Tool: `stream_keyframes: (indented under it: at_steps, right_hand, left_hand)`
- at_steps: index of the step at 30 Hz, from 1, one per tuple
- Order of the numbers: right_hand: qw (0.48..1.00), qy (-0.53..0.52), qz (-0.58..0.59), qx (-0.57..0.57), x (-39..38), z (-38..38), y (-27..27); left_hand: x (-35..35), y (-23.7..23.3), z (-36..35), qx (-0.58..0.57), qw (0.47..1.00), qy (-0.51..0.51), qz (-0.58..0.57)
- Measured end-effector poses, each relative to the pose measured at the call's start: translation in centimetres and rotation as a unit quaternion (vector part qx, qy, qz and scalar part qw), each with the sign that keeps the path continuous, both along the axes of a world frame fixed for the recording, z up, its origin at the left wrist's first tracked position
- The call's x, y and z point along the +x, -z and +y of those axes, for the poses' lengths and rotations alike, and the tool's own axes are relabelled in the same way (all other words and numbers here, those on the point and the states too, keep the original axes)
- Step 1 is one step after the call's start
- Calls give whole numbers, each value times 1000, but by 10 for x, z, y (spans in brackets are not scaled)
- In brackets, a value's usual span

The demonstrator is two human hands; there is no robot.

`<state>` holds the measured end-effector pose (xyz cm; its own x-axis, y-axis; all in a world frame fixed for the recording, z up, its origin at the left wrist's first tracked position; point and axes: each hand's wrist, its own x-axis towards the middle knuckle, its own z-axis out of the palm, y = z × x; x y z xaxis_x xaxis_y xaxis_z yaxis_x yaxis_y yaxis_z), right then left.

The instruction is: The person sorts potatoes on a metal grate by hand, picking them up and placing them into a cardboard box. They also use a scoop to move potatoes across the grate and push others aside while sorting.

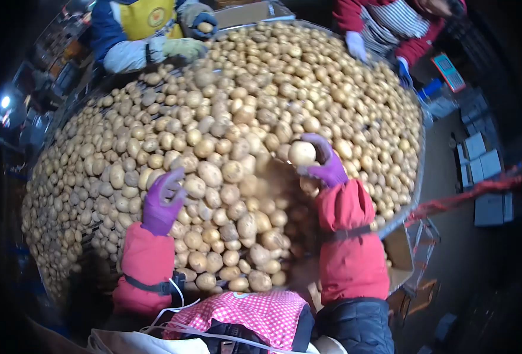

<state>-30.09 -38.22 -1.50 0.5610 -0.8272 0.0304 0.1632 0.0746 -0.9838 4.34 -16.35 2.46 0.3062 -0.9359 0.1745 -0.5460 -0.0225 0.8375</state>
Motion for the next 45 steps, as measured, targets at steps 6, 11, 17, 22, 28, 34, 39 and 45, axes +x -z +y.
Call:
stream_keyframes:
  at_steps: [6,11,17,22,28,34,39,45]
  right_hand:
    - [968,214,-17,129,-203,193,18]
    - [847,428,317,-13,-285,262,53]
    - [940,228,254,-15,-86,242,-32]
    - [893,-67,339,-288,7,189,24]
    - [837,198,370,-350,-1,166,1]
    - [758,-50,569,-315,80,218,-62]
    - [931,2,322,-169,53,187,-15]
    - [975,125,-78,168,-84,240,2]
  left_hand:
    - [-4,13,2,41,999,-13,2]
    - [-3,16,-4,-13,997,25,-73]
    - [-13,3,-1,-59,975,71,-201]
    - [-28,-16,38,-36,960,100,-259]
    - [-43,-8,78,-42,948,144,-279]
    - [-48,-7,77,-5,940,151,-305]
    - [-47,-4,80,3,938,148,-312]
    - [-67,-12,88,-60,970,87,-219]
